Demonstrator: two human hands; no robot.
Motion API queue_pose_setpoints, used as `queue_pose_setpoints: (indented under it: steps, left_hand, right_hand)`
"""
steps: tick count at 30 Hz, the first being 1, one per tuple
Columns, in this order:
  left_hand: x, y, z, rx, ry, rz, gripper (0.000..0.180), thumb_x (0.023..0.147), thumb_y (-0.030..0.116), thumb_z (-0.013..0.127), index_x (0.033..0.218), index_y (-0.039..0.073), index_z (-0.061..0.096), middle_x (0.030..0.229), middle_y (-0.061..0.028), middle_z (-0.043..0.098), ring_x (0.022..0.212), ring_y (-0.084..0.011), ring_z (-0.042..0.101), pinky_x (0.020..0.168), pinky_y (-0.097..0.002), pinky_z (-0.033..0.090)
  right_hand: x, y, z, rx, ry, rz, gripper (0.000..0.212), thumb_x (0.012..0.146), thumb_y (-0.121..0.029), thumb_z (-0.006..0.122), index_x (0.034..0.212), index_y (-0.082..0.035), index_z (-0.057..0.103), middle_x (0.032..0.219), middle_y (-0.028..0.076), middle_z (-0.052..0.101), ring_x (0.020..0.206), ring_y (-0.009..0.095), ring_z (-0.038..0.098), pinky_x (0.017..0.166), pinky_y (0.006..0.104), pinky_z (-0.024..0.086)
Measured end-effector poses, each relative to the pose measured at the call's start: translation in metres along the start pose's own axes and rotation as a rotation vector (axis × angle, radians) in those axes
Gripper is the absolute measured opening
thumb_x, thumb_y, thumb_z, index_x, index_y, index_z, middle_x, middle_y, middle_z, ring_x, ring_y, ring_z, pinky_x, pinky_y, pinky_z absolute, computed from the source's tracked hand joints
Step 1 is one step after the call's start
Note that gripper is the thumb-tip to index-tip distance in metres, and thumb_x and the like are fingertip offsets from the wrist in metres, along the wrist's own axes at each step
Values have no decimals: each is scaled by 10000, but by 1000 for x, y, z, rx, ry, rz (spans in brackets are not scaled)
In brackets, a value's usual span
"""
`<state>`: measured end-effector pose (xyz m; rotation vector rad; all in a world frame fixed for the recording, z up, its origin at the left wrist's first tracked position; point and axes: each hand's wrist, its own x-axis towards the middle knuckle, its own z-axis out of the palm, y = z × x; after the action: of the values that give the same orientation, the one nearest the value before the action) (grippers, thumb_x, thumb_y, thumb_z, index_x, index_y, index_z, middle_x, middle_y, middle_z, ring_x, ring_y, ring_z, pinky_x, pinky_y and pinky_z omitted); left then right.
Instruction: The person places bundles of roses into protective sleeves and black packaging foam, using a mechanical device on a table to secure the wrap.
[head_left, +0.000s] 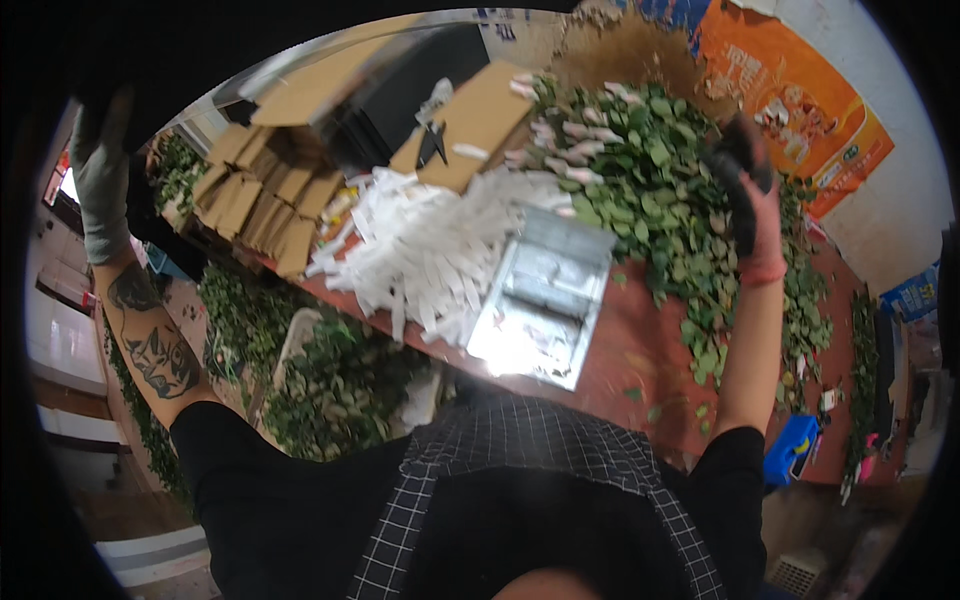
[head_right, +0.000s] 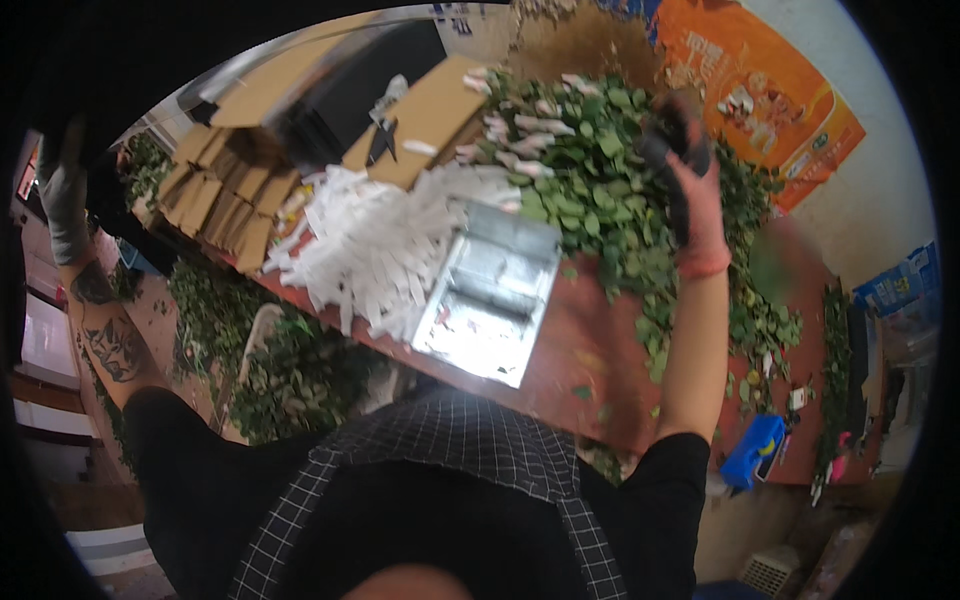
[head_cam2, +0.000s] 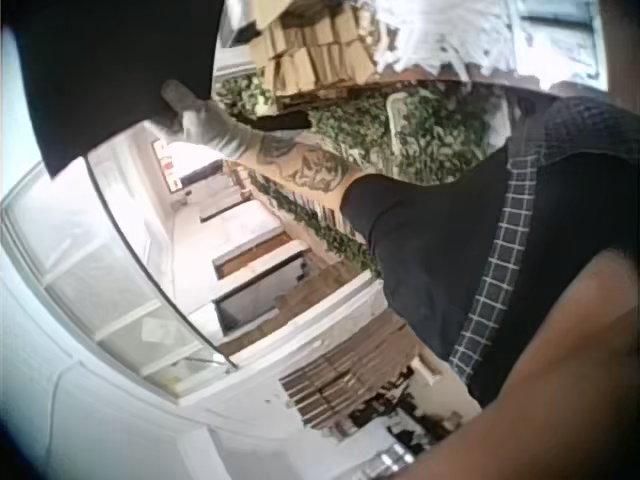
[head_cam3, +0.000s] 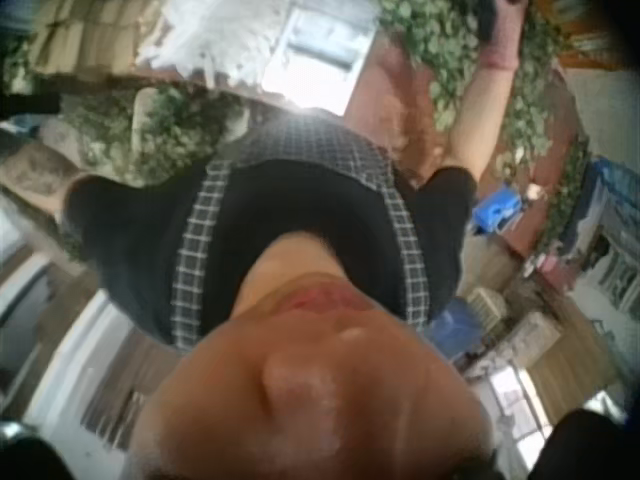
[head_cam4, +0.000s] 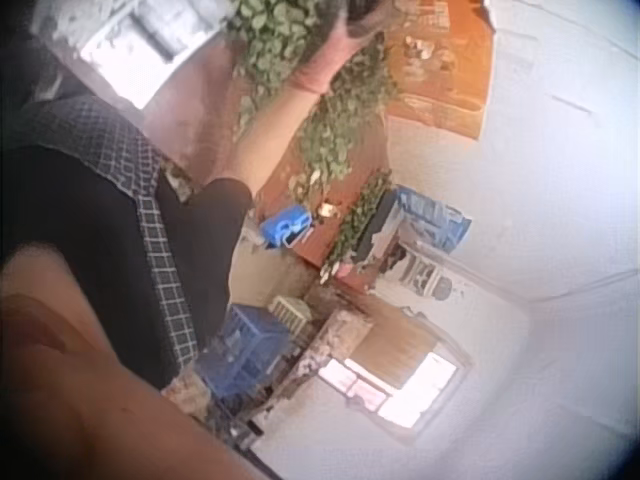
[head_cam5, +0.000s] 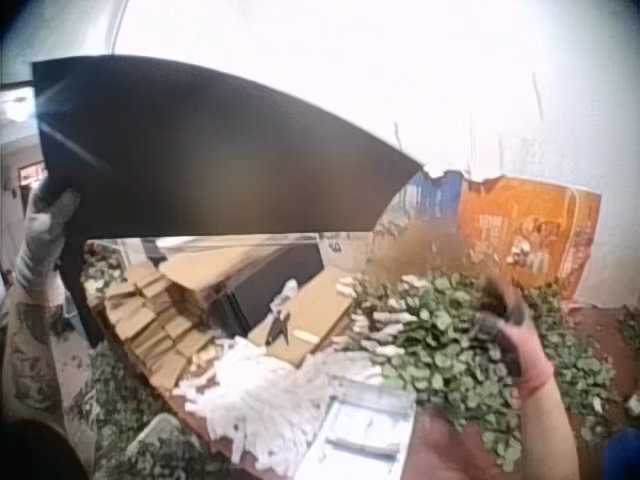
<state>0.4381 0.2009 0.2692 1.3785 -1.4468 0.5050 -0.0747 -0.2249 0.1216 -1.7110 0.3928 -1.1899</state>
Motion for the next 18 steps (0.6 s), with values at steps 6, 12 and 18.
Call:
queue_pose_setpoints:
  steps: [6, 12, 18]
  left_hand:
    - [-104, 72, 68, 819, -74, 473, 465, 840, -45, 551, 1269, 131, 510, 1211, -120, 538, 1024, -222, 590, 805, -293, 532]
    - [-235, 103, 213, -704, 248, -884, 423, 825, 130, 650, 1222, 106, 506, 1138, -93, 569, 985, -226, 598, 782, -317, 536]
    - [-265, 111, 234, -674, -735, -1180, 553, 738, 435, 698, 1076, 6, 613, 1022, -142, 632, 1008, -232, 598, 893, -365, 486]
  right_hand:
    - [17, -10, -62, -61, 246, 7, 544, 872, -193, 632, 1331, -33, 388, 1254, 88, 465, 1092, 171, 501, 918, 271, 416]
    - [20, 5, -205, -2, 212, 279, 337, 893, -104, 566, 1207, 2, 508, 1002, 71, 608, 847, 150, 594, 764, 253, 482]
    - [64, -116, -282, -446, 80, 220, 452, 890, -106, 536, 1306, 22, 413, 1204, 136, 522, 1061, 181, 527, 925, 292, 427]
